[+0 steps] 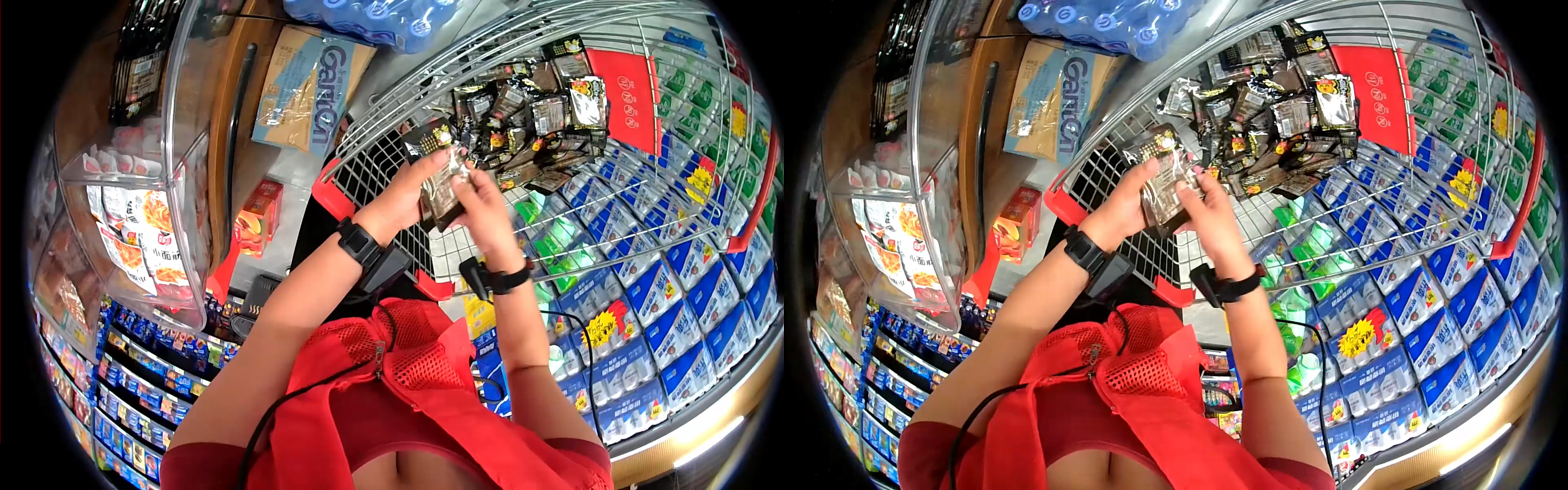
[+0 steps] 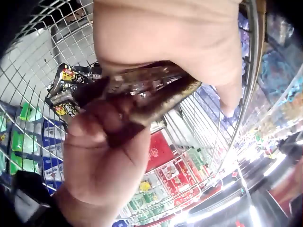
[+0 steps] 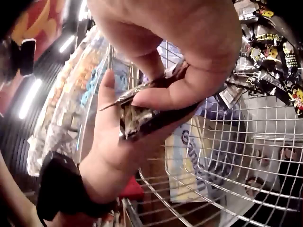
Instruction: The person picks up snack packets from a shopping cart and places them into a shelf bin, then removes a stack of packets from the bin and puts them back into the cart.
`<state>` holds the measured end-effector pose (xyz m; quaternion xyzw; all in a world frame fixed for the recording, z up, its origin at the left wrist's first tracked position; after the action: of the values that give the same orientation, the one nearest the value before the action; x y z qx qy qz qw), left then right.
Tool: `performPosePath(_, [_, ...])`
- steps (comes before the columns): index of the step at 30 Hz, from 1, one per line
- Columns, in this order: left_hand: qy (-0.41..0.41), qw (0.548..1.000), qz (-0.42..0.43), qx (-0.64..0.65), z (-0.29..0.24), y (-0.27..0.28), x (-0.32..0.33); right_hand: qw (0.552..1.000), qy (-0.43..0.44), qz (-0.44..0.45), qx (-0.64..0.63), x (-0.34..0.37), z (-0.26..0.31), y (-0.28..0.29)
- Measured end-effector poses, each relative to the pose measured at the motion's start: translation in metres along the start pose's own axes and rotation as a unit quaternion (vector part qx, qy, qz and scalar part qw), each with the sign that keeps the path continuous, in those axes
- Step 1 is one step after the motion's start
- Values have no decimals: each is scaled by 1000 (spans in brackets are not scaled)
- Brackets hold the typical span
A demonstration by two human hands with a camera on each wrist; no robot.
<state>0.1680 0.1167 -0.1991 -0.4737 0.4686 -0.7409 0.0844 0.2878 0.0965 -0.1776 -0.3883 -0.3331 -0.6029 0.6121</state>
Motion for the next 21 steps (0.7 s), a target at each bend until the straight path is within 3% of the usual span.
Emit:
performPosePath(4, [-48, 992, -71, -95, -13, 4, 9, 993, -8, 38, 110, -9, -8, -6])
performPosePath(5, [-68, 993, -38, -88, -20, 3, 11, 983, -25, 49, 172, -11, -13, -8])
performPosePath(6, [-93, 986, -60, -126, -24, 10, 10, 984, -23, 49, 170, -17, -16, -4])
performPosePath(7, [-91, 985, -70, -126, -28, 11, 12, 927, 131, -43, 348, -27, 3, 7])
performPosePath(8, [-90, 985, -80, -126, -30, 13, 15, 808, 275, -134, 504, -31, 23, 12])
performPosePath(9, [-83, 983, -85, -137, -32, 11, 18, 833, 272, -175, 449, -46, 46, 23])
performPosePath(10, [-75, 986, -85, -119, -32, 14, 20, 725, 396, -280, 489, -53, 69, 32])
performPosePath(11, [-71, 987, -80, -121, -33, 14, 21, 713, 355, -304, 523, -65, 98, 37])
performPosePath(12, [-65, 987, -77, -123, -32, 15, 22, 643, 409, -335, 554, -84, 119, 42])
performPosePath(13, [-66, 987, -79, -124, -32, 17, 22, 528, 428, -369, 633, -93, 143, 36])
performPosePath(15, [-27, 989, -77, -122, -27, 24, 24, 434, 386, -363, 728, -166, 152, 54])
performPosePath(18, [-24, 992, -71, -104, -24, 23, 29, 386, 258, -205, 862, -219, 171, 82])
performPosePath(20, [-21, 991, -76, -107, -27, 23, 32, 432, 363, -245, 789, -229, 186, 104])
performPosePath(21, [-32, 990, -80, -109, -29, 24, 33, 430, 427, -284, 743, -210, 191, 98])
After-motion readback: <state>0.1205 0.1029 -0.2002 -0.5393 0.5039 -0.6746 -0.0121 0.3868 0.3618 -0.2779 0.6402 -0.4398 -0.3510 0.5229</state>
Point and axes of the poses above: each hand's wrist, its own x-axis away from the middle knuckle, its own y-axis out of the back of the hand, z = x × y, the point moved 6 cm from there along -x, towards the middle knuckle, and after that the axes turned 10 degrees about x, right-handed, at the moved point
